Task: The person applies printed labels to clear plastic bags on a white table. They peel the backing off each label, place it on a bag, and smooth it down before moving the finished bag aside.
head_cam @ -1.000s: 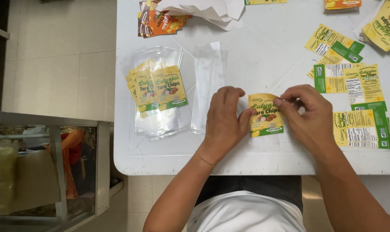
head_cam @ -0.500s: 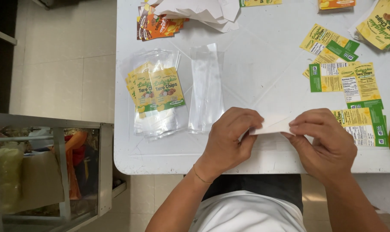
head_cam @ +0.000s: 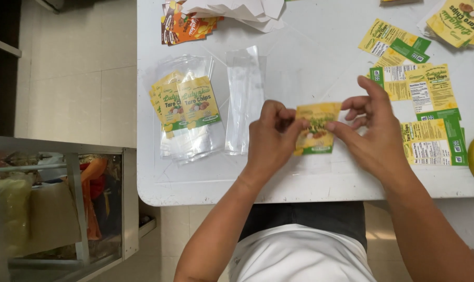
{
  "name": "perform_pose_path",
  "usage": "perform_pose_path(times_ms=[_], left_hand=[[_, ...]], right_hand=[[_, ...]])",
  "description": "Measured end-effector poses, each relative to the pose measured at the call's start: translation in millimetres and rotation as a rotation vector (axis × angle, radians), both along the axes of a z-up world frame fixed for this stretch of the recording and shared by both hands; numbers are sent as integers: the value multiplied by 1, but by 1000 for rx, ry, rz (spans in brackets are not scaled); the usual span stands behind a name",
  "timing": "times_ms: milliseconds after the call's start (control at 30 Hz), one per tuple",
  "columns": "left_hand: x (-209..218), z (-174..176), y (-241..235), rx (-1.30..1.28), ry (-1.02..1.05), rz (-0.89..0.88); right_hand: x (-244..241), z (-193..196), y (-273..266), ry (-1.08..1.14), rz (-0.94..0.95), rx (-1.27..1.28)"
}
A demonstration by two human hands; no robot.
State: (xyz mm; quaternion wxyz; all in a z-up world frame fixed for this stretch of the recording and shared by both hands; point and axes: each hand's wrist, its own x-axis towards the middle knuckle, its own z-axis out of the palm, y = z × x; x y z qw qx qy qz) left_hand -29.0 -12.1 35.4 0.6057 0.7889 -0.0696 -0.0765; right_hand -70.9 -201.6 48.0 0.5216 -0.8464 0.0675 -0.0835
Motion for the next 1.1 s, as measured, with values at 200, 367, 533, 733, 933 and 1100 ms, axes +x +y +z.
perform_pose_path(times_ms=[200,367,533,733,933,1100], left_hand=[[24,-33,-6,27,-88,90],[28,-23,0,132,-22,-78],[39,-30,5,416,-88,-184],[41,-29,5,499,-117,-233],[38,-73,9,387,-392,-203],[40,-72,11,387,-405,-255]], right_hand=[[10,-13,11,263,-9,-123],[11,-14,11,178,47,-213],[13,-28,6,172,45,-206],[10,-31,-1,165,53,-182],[13,-37,1,231,-23,-157],[13,-36,1,227,-20,-177]])
